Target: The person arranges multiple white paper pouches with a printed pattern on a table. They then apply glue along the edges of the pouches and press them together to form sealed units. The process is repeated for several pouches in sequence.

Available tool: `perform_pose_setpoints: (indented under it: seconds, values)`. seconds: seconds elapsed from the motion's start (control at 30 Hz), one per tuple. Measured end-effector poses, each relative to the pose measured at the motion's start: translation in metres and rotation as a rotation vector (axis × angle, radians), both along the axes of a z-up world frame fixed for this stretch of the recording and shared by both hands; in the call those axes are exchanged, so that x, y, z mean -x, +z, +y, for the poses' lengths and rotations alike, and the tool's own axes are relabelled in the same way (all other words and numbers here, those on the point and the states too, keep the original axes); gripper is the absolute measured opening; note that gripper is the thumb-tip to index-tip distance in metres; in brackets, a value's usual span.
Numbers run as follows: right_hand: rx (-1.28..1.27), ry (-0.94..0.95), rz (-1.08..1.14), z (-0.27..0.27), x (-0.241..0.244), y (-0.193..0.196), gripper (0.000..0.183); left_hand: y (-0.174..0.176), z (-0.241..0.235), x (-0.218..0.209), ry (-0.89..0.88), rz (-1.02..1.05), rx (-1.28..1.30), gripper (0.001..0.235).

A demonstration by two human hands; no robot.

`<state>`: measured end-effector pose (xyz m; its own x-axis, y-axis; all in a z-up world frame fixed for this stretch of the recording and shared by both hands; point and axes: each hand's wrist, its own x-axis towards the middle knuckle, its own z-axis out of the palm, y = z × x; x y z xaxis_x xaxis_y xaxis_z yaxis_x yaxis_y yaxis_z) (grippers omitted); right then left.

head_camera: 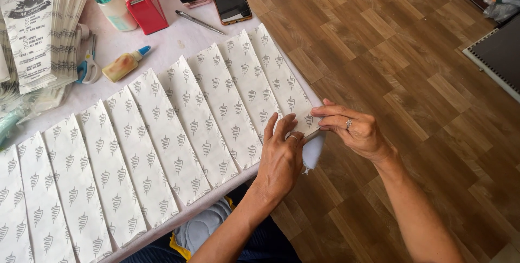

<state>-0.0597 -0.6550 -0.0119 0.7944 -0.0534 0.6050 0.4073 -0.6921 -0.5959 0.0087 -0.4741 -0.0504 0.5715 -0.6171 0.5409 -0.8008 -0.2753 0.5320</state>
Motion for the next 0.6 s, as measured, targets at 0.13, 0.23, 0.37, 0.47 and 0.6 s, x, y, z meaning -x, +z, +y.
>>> perform_pose_setpoints:
  seconds: [0.13, 0.23, 0.37, 0.47, 0.6]
  values:
    - [-0.004, -0.006, 0.013, 0.0, -0.001, 0.002, 0.006, 0.005, 0.001, 0.0, 0.002, 0.002, -0.004, 0.016]
    - [-0.02, -0.001, 0.016, 0.001, -0.001, 0.005, 0.006, 0.003, 0.001, 0.0, 0.002, -0.013, 0.011, 0.018]
    - [-0.033, -0.007, 0.023, 0.003, -0.002, 0.007, 0.006, 0.002, -0.001, 0.001, 0.011, -0.03, 0.022, 0.019]
    - [-0.045, -0.008, 0.031, 0.004, -0.001, 0.006, 0.006, 0.003, -0.001, 0.002, 0.021, -0.091, -0.004, 0.019]
    - [-0.054, -0.005, 0.043, 0.008, -0.002, 0.015, 0.005, 0.001, -0.003, 0.003, 0.03, -0.099, -0.001, 0.02]
